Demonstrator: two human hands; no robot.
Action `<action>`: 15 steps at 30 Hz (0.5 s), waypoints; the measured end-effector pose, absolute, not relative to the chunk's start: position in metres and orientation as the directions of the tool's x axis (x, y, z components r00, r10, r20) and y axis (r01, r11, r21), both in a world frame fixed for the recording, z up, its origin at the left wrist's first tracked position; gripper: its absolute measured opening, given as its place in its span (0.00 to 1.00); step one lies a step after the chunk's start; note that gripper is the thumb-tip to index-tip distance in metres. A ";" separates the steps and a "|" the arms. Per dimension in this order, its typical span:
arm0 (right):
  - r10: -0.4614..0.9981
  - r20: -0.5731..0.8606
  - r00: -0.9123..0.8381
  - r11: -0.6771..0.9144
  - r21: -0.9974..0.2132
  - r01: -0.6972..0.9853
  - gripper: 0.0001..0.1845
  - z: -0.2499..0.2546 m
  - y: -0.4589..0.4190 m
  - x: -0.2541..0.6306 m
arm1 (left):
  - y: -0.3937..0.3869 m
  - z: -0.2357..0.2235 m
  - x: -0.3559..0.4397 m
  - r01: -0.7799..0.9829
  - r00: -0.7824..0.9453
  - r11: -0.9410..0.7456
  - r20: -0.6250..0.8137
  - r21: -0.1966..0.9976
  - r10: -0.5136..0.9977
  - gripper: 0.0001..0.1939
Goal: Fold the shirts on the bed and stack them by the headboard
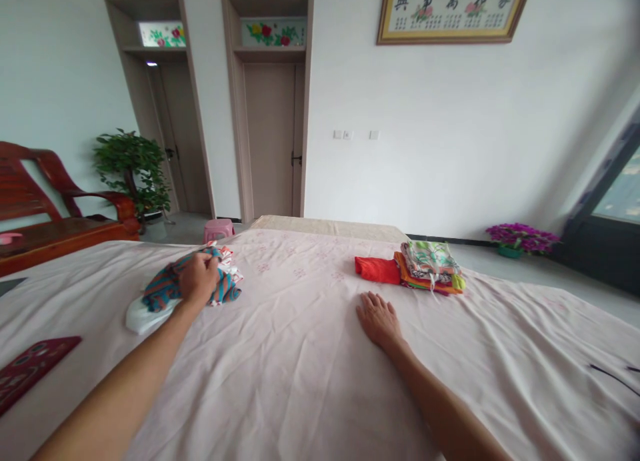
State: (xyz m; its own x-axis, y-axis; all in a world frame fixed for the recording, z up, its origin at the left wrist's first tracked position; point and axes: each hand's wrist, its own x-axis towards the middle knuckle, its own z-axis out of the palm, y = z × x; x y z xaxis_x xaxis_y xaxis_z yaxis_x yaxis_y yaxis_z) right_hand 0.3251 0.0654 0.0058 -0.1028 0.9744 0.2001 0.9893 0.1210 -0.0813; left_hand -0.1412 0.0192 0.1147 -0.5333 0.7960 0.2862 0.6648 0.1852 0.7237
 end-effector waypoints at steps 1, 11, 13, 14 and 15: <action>0.975 0.199 -0.102 0.121 -0.089 0.989 0.29 0.006 0.065 0.325 | 0.021 0.114 -0.117 0.668 -0.489 0.116 0.315 0.735 0.814 0.19; 0.963 0.256 -0.086 0.126 -0.146 0.981 0.23 0.015 0.056 0.329 | -0.009 0.053 0.005 0.560 -0.074 -0.378 0.499 0.737 0.864 0.18; 0.963 0.258 -0.082 0.123 -0.146 0.982 0.22 0.018 0.054 0.327 | -0.008 0.035 -0.009 0.732 -0.129 -0.317 0.579 0.603 0.805 0.17; 0.963 0.256 -0.078 0.119 -0.146 0.982 0.21 0.019 0.054 0.326 | -0.006 0.025 -0.017 0.790 -0.140 -0.272 0.594 0.550 0.792 0.17; 0.964 0.255 -0.073 0.113 -0.147 0.983 0.21 0.021 0.053 0.325 | -0.004 0.016 -0.024 0.833 -0.145 -0.224 0.591 0.506 0.793 0.18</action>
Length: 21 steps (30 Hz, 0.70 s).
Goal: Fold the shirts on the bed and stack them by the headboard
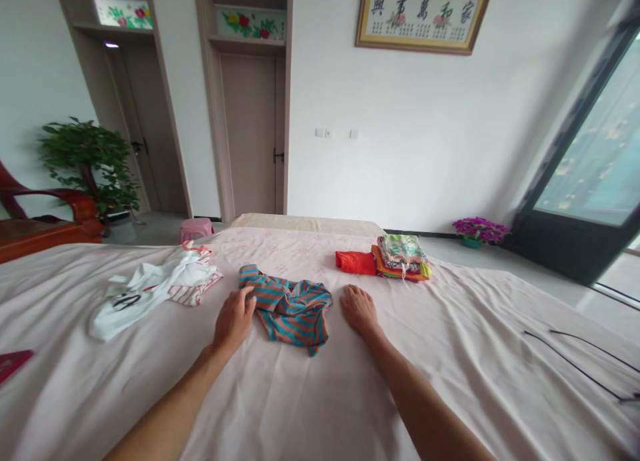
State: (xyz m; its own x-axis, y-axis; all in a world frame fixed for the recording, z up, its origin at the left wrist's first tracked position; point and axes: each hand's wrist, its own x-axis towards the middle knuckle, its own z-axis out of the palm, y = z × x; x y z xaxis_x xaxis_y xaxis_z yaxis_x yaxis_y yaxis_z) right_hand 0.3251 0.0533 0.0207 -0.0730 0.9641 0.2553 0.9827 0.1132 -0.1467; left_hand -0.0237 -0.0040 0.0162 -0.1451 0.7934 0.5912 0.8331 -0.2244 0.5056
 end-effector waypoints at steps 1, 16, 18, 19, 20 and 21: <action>0.965 0.255 -0.067 0.108 -0.148 0.983 0.21 0.022 0.053 0.324 | -0.002 0.008 -0.029 0.864 -0.146 -0.179 0.573 0.471 0.806 0.20; 0.974 0.218 -0.055 0.089 -0.147 0.985 0.22 0.034 0.041 0.320 | 0.001 0.002 -0.038 0.790 -0.227 -0.075 0.404 0.609 0.886 0.07; 0.975 0.218 -0.050 0.084 -0.150 0.985 0.21 0.034 0.040 0.320 | 0.001 0.003 -0.037 0.737 -0.256 -0.078 0.384 0.671 0.887 0.06; 0.974 0.223 -0.049 0.085 -0.154 0.984 0.21 0.034 0.040 0.320 | 0.000 0.004 -0.038 0.704 -0.278 -0.074 0.370 0.706 0.886 0.06; 0.972 0.230 -0.049 0.087 -0.157 0.984 0.21 0.034 0.040 0.320 | 0.000 0.005 -0.039 0.667 -0.305 -0.067 0.354 0.742 0.884 0.07; 0.970 0.236 -0.051 0.090 -0.161 0.983 0.21 0.034 0.040 0.320 | 0.000 0.006 -0.040 0.626 -0.335 -0.061 0.339 0.778 0.879 0.08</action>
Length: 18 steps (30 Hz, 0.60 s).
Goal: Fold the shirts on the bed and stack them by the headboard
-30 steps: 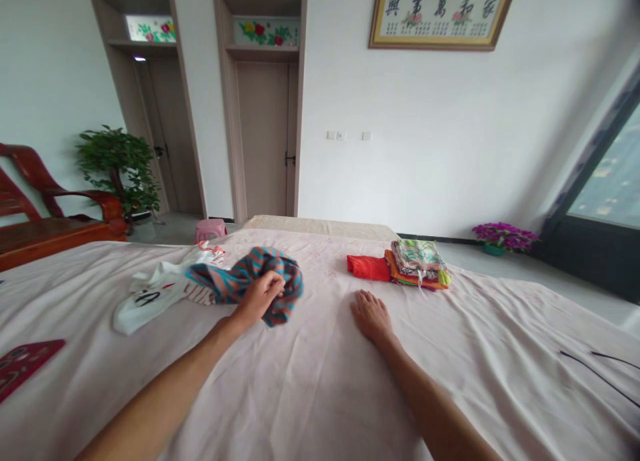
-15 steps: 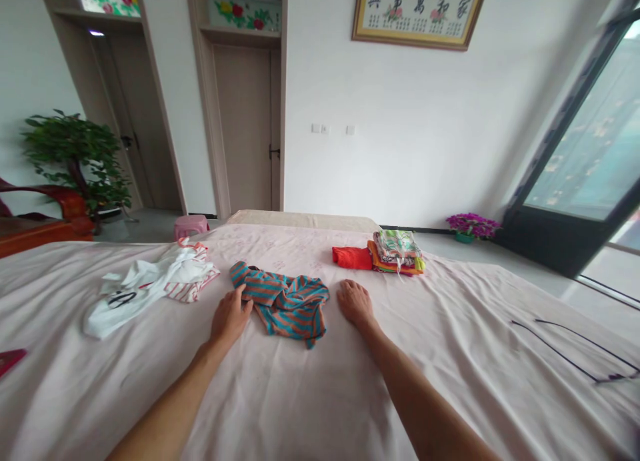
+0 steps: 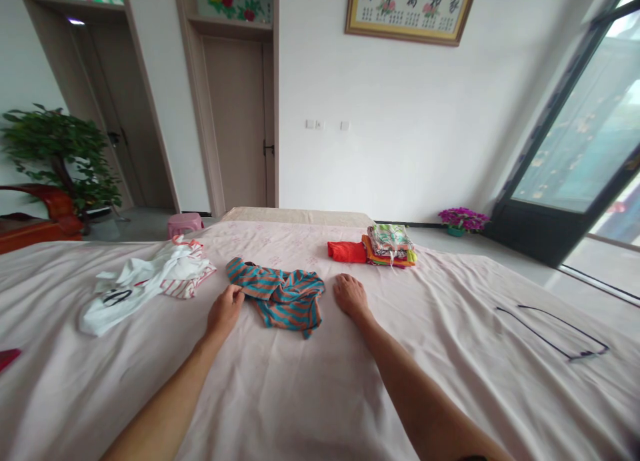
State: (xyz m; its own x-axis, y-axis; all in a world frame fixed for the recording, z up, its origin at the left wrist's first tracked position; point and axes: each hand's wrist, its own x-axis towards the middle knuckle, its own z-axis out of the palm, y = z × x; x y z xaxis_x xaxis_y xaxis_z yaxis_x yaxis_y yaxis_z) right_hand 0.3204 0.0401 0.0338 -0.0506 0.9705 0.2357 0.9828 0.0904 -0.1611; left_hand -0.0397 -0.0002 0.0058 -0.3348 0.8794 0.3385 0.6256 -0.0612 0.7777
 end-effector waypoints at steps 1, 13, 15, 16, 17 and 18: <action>0.969 0.240 -0.050 0.092 -0.165 0.982 0.20 0.033 0.041 0.321 | 0.000 0.006 -0.041 0.581 -0.366 -0.057 0.324 0.812 0.872 0.08; 0.963 0.248 -0.105 0.153 -0.179 0.972 0.20 0.032 0.042 0.324 | 0.009 0.010 -0.055 -0.163 -0.552 -0.209 0.087 0.964 0.830 0.13; 0.960 0.245 -0.135 0.182 -0.185 0.966 0.21 0.035 0.038 0.323 | 0.011 0.011 -0.061 -0.241 -0.567 -0.215 0.043 0.947 0.823 0.10; 0.958 0.245 -0.152 0.201 -0.189 0.961 0.21 0.036 0.037 0.323 | 0.012 0.011 -0.064 -0.270 -0.575 -0.217 0.023 0.938 0.818 0.09; 0.954 0.248 -0.169 0.220 -0.195 0.956 0.21 0.037 0.035 0.323 | 0.013 0.012 -0.067 -0.294 -0.583 -0.218 0.006 0.931 0.813 0.09; 0.949 0.253 -0.186 0.240 -0.201 0.950 0.21 0.038 0.034 0.323 | 0.014 0.012 -0.069 -0.312 -0.589 -0.219 -0.007 0.924 0.808 0.09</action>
State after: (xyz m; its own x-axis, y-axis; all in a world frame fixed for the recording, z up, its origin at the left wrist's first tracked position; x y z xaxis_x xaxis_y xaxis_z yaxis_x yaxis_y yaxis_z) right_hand 0.3231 0.0338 0.0378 -0.1858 0.9494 0.2533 0.9499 0.2395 -0.2010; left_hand -0.0692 0.0143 0.0118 -0.5889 0.8082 -0.0072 -0.3123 -0.2193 0.9243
